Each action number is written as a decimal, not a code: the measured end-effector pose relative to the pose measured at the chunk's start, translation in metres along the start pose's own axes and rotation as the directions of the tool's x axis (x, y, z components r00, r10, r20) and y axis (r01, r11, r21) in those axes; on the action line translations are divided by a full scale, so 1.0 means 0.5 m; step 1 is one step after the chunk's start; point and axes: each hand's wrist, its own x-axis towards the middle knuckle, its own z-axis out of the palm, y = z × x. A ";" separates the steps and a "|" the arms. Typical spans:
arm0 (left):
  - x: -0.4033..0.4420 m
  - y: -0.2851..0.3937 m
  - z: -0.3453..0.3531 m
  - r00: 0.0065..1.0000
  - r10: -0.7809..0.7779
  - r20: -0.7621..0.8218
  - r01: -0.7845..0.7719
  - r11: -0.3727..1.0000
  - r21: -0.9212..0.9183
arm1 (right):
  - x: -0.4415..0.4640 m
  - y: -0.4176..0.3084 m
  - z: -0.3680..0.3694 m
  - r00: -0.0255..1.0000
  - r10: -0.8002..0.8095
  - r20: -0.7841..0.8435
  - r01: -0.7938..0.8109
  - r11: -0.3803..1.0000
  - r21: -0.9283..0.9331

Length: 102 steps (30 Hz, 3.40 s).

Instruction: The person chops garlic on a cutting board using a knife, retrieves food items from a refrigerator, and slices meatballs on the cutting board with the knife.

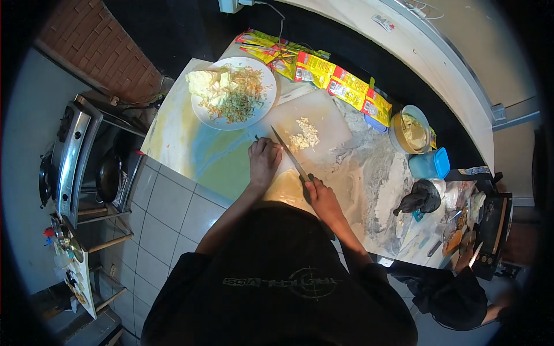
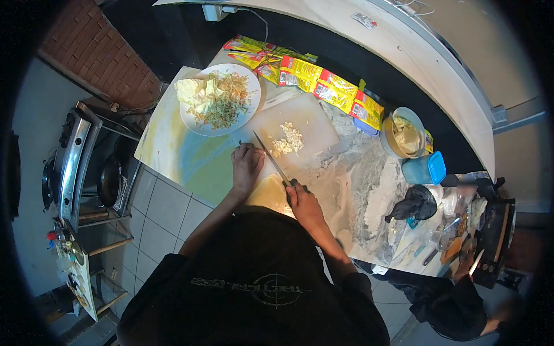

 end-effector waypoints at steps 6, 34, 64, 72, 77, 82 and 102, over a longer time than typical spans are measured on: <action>-0.001 -0.004 0.002 1.000 0.029 -0.002 -0.029 0.999 0.031 | 0.004 0.007 0.017 0.999 -0.035 -0.027 0.034 0.999 -0.033; -0.001 -0.008 0.006 0.999 0.029 -0.026 -0.029 0.999 0.017 | -0.018 -0.010 -0.026 0.998 -0.004 0.055 0.001 0.998 0.057; -0.003 -0.001 -0.013 0.990 0.135 -0.029 -0.136 0.989 -0.055 | -0.036 -0.001 -0.004 0.997 -0.009 -0.078 0.009 1.000 -0.002; -0.038 0.007 -0.065 0.998 0.003 0.061 -0.009 0.994 0.107 | -0.017 0.021 0.008 0.997 -0.006 -0.081 0.006 1.000 -0.002; -0.043 -0.003 -0.056 0.998 0.041 0.052 -0.047 0.989 0.137 | -0.010 -0.012 -0.007 0.999 0.041 -0.007 -0.040 0.997 0.071; -0.034 -0.015 -0.066 0.996 0.082 0.048 -0.089 0.983 0.163 | 0.018 0.015 0.016 0.996 -0.013 -0.085 0.021 0.996 0.089; -0.019 -0.039 -0.126 0.992 0.059 0.110 -0.042 0.988 -0.145 | -0.022 -0.039 -0.040 0.908 -0.065 -0.414 0.032 0.996 -0.084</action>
